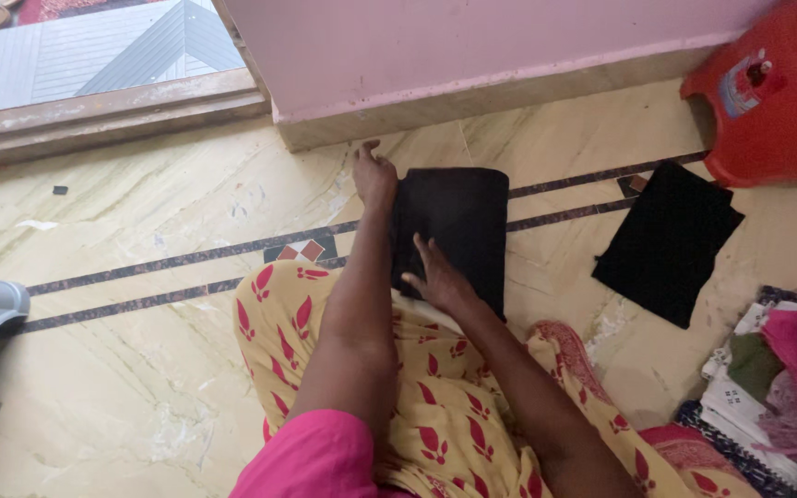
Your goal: The person sits on the floor and folds various garments one by one, including a patterned cloth, a pink towel, a dark blue shirt, a white and blue shirt, a checkered shirt, and black shirts. Each item is smoothed and folded neatly before being placed in a growing stack.
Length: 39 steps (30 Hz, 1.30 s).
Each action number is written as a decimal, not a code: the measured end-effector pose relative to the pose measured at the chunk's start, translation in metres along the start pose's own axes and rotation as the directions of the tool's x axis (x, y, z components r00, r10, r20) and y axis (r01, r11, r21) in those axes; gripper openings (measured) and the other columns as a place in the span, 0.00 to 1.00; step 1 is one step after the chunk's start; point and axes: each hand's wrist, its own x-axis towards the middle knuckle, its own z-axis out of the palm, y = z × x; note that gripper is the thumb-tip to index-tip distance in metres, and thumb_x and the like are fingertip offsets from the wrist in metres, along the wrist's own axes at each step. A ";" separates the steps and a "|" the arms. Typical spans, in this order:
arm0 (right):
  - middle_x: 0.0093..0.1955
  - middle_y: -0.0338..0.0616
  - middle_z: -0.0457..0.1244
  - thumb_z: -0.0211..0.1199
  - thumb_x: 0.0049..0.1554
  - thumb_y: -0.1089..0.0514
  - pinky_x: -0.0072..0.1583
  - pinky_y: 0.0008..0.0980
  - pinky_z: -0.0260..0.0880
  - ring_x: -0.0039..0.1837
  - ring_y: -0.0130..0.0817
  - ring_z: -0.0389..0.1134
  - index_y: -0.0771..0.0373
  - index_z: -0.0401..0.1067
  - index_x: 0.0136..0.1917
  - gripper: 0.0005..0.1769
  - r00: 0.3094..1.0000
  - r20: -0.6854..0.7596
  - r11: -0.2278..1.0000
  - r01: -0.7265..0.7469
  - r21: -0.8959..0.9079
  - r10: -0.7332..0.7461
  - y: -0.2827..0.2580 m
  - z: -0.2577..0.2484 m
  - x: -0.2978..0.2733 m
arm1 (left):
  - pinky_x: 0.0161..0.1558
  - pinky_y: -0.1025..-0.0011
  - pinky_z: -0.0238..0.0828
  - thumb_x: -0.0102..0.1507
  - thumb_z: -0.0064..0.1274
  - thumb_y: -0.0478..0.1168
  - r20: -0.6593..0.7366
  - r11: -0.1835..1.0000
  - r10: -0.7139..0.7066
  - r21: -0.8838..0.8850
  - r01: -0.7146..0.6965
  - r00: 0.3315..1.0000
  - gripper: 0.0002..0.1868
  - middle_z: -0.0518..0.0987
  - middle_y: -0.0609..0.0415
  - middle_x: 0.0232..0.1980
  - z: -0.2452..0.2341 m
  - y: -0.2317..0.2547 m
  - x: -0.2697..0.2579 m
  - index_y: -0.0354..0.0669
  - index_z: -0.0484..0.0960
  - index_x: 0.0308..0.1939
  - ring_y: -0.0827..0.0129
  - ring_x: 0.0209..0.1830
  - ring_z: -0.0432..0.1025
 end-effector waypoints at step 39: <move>0.88 0.46 0.24 0.34 0.60 0.22 0.76 0.70 0.40 0.87 0.53 0.23 0.38 0.35 0.85 0.46 0.956 0.068 0.918 -0.252 -0.307 0.285 0.093 0.039 0.002 | 0.68 0.30 0.54 0.59 0.61 0.62 0.336 0.803 -0.384 0.582 0.131 0.860 0.54 0.51 0.43 0.81 0.008 -0.035 -0.066 0.59 0.46 0.81 0.35 0.79 0.51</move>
